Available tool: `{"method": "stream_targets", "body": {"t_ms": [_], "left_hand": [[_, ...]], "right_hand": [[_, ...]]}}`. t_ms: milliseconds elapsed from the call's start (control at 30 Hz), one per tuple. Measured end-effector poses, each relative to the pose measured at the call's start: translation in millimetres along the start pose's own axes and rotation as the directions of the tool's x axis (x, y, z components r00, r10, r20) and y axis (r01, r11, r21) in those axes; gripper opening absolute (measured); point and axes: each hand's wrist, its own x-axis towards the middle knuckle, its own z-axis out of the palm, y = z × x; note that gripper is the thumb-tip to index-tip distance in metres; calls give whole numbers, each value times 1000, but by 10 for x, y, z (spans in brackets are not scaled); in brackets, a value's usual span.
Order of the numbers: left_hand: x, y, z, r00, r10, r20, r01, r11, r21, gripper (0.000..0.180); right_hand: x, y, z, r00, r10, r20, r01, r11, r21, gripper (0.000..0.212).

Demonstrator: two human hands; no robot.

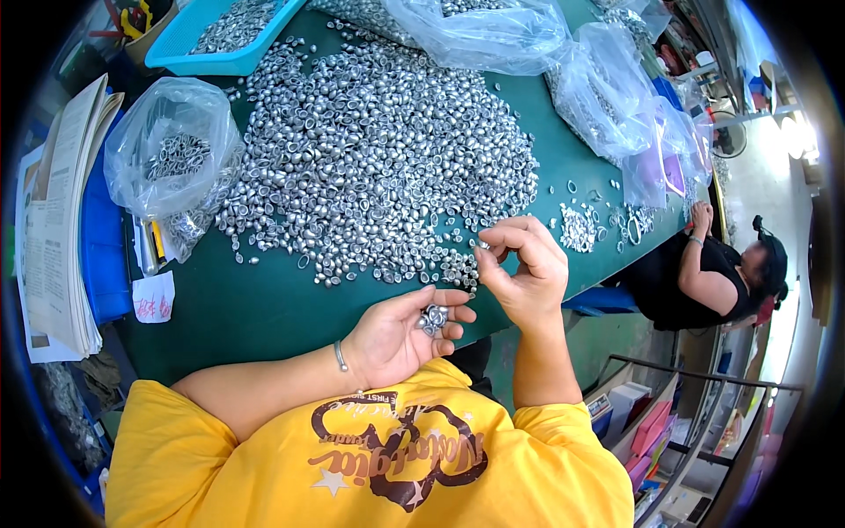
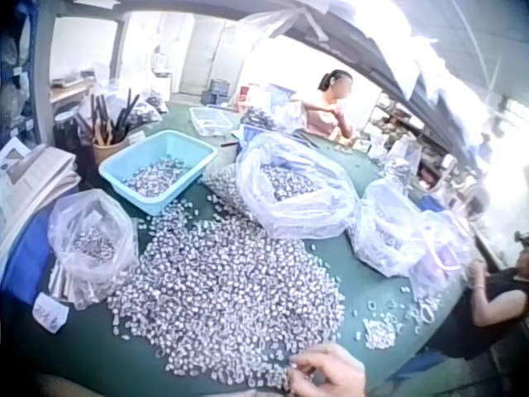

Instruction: The person picks up metal components and rings from a large pile on a table, joins them together by hand, and places the assembled units into a separate smaller pile.

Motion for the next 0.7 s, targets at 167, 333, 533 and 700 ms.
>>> {"method": "stream_targets", "body": {"t_ms": [167,333,533,700], "left_hand": [[-2,-2,3,1000,-2,-3,2,1000,0,42],[-2,-2,5,1000,-3,1,3,1000,-2,42],[-1,-1,5,1000,-7,1,7,1000,-11,40],[-19,-26,39,998,57,-24,-53,989,135,29]], "right_hand": [[13,-20,17,998,52,-20,-52,998,-31,18],[-16,16,32,995,104,-9,-105,992,-72,18],[-72,78,63,994,110,-17,-110,994,-11,20],[-128,61,76,958,288,0,-283,942,180,24]]}}
